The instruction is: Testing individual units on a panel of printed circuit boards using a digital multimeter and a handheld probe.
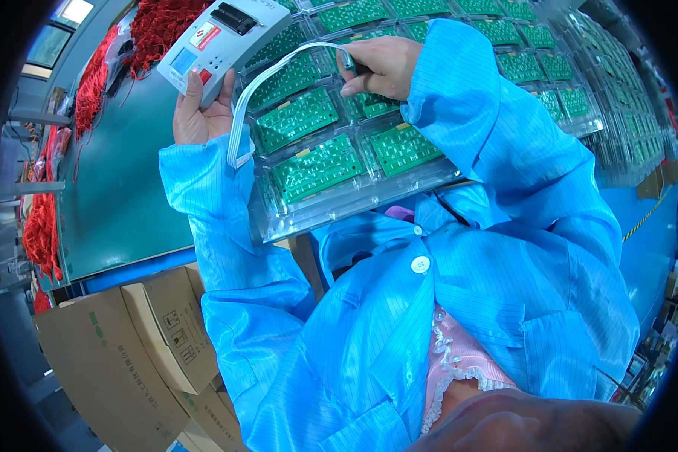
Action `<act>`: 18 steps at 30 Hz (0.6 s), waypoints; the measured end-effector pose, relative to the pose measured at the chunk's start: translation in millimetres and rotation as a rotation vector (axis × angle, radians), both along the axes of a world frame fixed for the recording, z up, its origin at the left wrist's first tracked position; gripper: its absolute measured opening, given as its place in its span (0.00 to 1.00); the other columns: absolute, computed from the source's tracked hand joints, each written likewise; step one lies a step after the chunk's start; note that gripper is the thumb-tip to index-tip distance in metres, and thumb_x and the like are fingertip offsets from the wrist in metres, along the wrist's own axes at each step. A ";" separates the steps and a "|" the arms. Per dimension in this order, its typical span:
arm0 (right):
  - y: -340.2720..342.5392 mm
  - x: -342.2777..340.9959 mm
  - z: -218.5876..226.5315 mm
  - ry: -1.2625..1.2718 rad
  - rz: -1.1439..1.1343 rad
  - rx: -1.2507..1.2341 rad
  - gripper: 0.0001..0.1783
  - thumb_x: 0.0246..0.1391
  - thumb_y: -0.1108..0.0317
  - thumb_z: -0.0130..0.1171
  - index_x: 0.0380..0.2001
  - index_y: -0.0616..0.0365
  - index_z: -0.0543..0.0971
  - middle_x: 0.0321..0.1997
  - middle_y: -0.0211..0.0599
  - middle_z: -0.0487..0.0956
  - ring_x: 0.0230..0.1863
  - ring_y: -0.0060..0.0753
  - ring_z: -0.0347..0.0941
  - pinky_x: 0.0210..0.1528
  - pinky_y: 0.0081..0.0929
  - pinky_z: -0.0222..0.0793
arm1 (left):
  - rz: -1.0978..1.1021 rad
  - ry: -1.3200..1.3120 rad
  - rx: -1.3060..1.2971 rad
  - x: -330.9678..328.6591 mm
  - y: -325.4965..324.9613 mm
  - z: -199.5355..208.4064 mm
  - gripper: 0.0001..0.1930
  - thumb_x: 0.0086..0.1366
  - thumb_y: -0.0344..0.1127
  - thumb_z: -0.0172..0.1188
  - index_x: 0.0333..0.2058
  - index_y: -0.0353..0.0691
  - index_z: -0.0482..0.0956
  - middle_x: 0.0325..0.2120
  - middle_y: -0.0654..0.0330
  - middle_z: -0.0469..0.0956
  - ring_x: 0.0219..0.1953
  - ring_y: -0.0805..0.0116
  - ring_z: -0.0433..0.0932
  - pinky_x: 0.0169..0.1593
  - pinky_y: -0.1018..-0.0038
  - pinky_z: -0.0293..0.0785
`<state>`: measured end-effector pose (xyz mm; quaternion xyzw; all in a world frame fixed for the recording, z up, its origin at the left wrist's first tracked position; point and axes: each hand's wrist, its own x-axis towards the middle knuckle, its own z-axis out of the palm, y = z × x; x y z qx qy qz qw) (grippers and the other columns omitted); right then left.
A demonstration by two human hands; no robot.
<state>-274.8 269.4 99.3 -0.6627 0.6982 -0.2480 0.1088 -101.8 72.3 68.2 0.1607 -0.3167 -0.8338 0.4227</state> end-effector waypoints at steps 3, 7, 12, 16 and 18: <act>-3.6 0.4 -1.2 0.022 -0.032 0.053 0.09 0.42 0.65 0.58 0.23 0.52 0.67 0.19 0.30 0.69 0.20 0.32 0.62 0.26 0.27 0.58 | -0.025 -0.005 0.019 1.4 0.7 1.3 0.21 0.54 0.32 0.56 0.44 0.31 0.60 0.40 0.46 0.67 0.39 0.54 0.72 0.43 0.64 0.74; -7.1 3.6 -2.8 0.053 -0.065 0.083 0.09 0.43 0.64 0.56 0.23 0.52 0.67 0.20 0.30 0.69 0.21 0.33 0.63 0.26 0.28 0.58 | -0.064 -0.013 0.037 4.6 0.2 3.0 0.21 0.54 0.32 0.56 0.44 0.32 0.60 0.39 0.46 0.68 0.38 0.54 0.73 0.42 0.65 0.75; -7.4 5.9 -6.5 0.083 -0.055 0.035 0.08 0.43 0.64 0.55 0.23 0.53 0.67 0.22 0.31 0.70 0.23 0.35 0.64 0.28 0.29 0.58 | -0.102 0.000 0.039 4.5 -1.0 2.5 0.20 0.54 0.32 0.56 0.44 0.32 0.60 0.39 0.47 0.68 0.38 0.53 0.73 0.41 0.65 0.75; -7.5 3.5 -9.7 0.074 -0.050 0.049 0.08 0.43 0.65 0.55 0.22 0.53 0.67 0.24 0.32 0.71 0.25 0.37 0.65 0.29 0.29 0.59 | -0.104 0.044 0.019 3.9 -1.6 0.8 0.20 0.55 0.31 0.55 0.44 0.32 0.60 0.39 0.47 0.67 0.38 0.53 0.72 0.40 0.64 0.75; -6.7 2.7 -11.3 0.064 -0.043 0.027 0.08 0.42 0.65 0.55 0.22 0.54 0.67 0.24 0.32 0.71 0.25 0.37 0.65 0.30 0.29 0.59 | -0.071 0.033 0.028 2.8 -1.2 -0.1 0.20 0.55 0.31 0.55 0.44 0.32 0.61 0.39 0.47 0.68 0.38 0.53 0.72 0.40 0.64 0.75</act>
